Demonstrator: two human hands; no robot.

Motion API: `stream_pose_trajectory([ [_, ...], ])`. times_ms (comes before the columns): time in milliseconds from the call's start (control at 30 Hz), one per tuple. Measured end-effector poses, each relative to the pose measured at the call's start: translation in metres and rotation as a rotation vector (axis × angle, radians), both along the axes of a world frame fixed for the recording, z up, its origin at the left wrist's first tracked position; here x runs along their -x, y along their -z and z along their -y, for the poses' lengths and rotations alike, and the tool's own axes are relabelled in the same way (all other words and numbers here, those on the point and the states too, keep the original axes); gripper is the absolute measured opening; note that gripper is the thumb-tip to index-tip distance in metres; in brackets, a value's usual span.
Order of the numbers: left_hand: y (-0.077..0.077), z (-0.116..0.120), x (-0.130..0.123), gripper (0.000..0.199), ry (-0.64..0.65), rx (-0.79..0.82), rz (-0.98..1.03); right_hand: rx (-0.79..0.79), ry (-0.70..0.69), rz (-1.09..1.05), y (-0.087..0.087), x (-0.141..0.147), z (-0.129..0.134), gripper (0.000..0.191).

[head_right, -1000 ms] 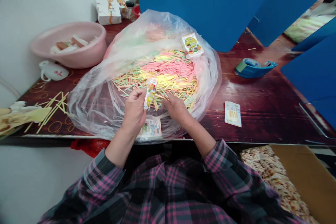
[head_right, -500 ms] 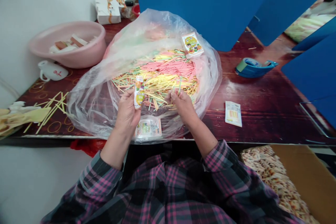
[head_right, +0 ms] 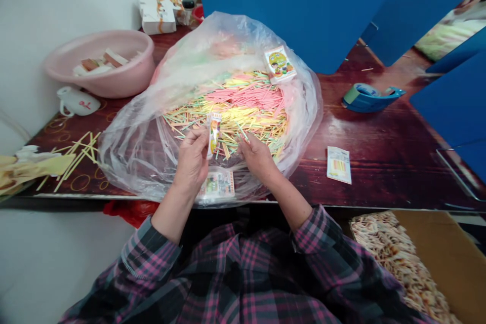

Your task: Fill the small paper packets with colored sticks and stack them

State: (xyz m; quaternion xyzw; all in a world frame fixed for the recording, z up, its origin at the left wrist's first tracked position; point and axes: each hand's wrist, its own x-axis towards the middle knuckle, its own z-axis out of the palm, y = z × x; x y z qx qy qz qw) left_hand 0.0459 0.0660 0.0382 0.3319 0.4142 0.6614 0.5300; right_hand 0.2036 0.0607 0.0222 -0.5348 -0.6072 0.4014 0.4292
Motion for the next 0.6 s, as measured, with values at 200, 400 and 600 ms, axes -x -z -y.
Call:
stream_pose_trajectory([
  [200, 0.000, 0.007, 0.010, 0.011, 0.066, -0.213, -0.581, -0.053, 0.013, 0.161, -0.009, -0.010, 0.003, 0.023],
  [400, 0.003, 0.020, 0.016, 0.019, 0.216, -0.362, -0.961, -0.001, 0.059, 0.129, -0.022, -0.007, 0.016, 0.040],
  [600, -0.005, 0.038, 0.068, 0.015, 0.023, -0.277, -0.954, 0.048, 0.030, -0.168, -0.015, 0.006, 0.015, 0.040],
])
